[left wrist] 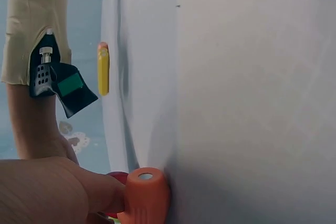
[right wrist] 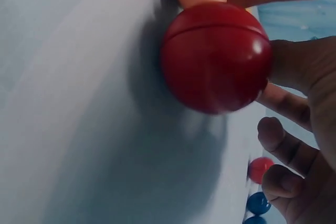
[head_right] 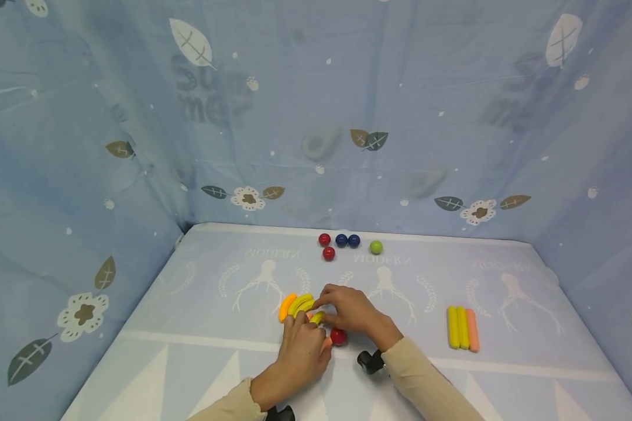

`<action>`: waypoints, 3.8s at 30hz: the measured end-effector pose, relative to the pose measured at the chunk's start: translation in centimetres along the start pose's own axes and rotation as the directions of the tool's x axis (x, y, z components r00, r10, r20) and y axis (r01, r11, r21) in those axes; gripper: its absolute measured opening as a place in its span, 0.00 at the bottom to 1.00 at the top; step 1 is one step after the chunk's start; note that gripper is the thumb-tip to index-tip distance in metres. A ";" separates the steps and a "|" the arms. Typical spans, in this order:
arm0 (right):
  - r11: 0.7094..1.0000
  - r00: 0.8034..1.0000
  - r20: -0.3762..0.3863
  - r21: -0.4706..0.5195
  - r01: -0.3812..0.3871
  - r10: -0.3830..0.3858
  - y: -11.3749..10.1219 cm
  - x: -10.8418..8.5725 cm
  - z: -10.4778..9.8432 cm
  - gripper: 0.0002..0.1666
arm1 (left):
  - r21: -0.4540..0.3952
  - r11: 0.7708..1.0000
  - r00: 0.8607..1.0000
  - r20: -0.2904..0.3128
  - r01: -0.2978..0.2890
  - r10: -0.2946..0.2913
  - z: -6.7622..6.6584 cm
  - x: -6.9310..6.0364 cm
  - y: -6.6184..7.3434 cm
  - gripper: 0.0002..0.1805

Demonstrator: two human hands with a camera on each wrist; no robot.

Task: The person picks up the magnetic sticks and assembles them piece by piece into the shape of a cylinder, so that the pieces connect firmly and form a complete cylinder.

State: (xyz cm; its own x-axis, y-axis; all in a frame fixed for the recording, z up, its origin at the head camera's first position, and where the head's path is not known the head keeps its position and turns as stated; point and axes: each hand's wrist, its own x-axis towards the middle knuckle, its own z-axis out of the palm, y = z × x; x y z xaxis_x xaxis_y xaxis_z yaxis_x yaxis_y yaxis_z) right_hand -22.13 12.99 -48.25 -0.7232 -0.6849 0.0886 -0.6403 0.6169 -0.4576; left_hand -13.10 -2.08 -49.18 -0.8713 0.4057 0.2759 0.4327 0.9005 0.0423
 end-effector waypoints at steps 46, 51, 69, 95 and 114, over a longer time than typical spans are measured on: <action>0.986 0.937 -0.314 -0.017 -0.167 0.154 3.4 -7.8 -1.3 0.12 | -0.037 0.999 1.000 -0.005 0.028 -0.028 0.1 -0.3 -0.2 0.20; 0.984 0.935 -0.317 -0.026 -0.178 0.161 3.6 -8.8 -0.9 0.13 | -0.037 0.999 1.000 -0.004 0.024 -0.024 0.0 -0.3 -0.2 0.20; 0.987 0.937 -0.317 -0.019 -0.161 0.147 2.7 -9.4 0.2 0.14 | -0.073 0.997 0.999 0.038 0.040 -0.038 -0.2 -0.5 -0.3 0.22; 0.994 0.954 -0.295 -0.073 -0.083 0.058 2.8 -7.5 0.8 0.13 | -0.125 0.991 0.999 0.018 0.053 -0.051 -0.6 -1.5 -0.2 0.25; 0.996 0.966 -0.259 -0.079 -0.033 0.012 2.5 -6.1 0.9 0.13 | -0.072 0.993 0.995 -0.028 0.098 -0.100 -1.2 0.9 -0.3 0.25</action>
State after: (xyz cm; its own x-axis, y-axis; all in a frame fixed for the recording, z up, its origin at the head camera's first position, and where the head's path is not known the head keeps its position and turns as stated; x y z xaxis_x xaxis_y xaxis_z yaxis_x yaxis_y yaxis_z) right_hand -19.02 18.36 -50.76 -0.7729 -0.5541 0.3092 -0.6345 0.6677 -0.3894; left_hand -13.77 -2.15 -47.75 -0.9035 0.3092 0.2968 0.3610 0.9223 0.1381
